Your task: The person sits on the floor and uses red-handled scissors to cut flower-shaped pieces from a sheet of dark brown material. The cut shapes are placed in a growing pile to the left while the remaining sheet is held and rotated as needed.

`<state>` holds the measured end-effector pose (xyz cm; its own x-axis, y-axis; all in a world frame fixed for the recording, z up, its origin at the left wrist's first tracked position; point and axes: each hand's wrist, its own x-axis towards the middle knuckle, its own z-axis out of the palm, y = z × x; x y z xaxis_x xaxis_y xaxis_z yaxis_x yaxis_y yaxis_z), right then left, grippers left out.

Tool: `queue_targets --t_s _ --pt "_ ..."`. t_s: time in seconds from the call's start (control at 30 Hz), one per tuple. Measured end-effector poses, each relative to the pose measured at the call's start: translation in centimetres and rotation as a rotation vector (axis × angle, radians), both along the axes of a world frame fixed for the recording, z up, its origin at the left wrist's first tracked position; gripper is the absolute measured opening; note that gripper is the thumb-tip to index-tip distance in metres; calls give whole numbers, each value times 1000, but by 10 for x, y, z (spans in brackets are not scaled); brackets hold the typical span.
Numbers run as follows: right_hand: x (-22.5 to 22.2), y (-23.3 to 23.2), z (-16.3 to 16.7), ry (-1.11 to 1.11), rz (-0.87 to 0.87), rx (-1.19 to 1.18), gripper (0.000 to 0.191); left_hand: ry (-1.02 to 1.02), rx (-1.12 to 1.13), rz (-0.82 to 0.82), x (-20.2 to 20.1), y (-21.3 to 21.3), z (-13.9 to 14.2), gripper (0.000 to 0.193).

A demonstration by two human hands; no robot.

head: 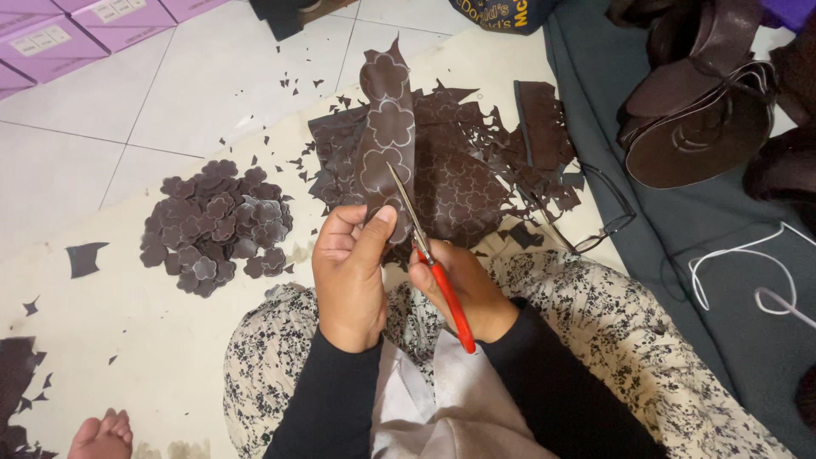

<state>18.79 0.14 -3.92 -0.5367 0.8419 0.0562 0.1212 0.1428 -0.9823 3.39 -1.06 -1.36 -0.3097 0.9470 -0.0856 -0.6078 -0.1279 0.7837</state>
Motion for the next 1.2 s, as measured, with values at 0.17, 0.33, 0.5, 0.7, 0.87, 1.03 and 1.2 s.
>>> queue_targets --t_s 0.17,0.33,0.5,0.7,0.87,1.03,1.2 --pt "5 2 4 13 69 -30 54 9 8 -31 -3 1 -1 8" --pt "6 3 4 -10 44 -15 49 35 29 -32 -3 0 -1 9" --pt "7 3 3 24 39 -135 43 33 8 -29 -4 0 0 9" --pt "6 3 5 72 91 -113 44 33 28 -53 -4 1 0 9" --pt "10 5 5 47 81 -20 43 60 12 -62 -4 0 1 10" --pt "12 8 4 18 77 -105 46 55 7 -67 -6 -1 4 9" --pt "11 8 9 28 164 -101 63 99 6 -64 -5 -2 7 8"
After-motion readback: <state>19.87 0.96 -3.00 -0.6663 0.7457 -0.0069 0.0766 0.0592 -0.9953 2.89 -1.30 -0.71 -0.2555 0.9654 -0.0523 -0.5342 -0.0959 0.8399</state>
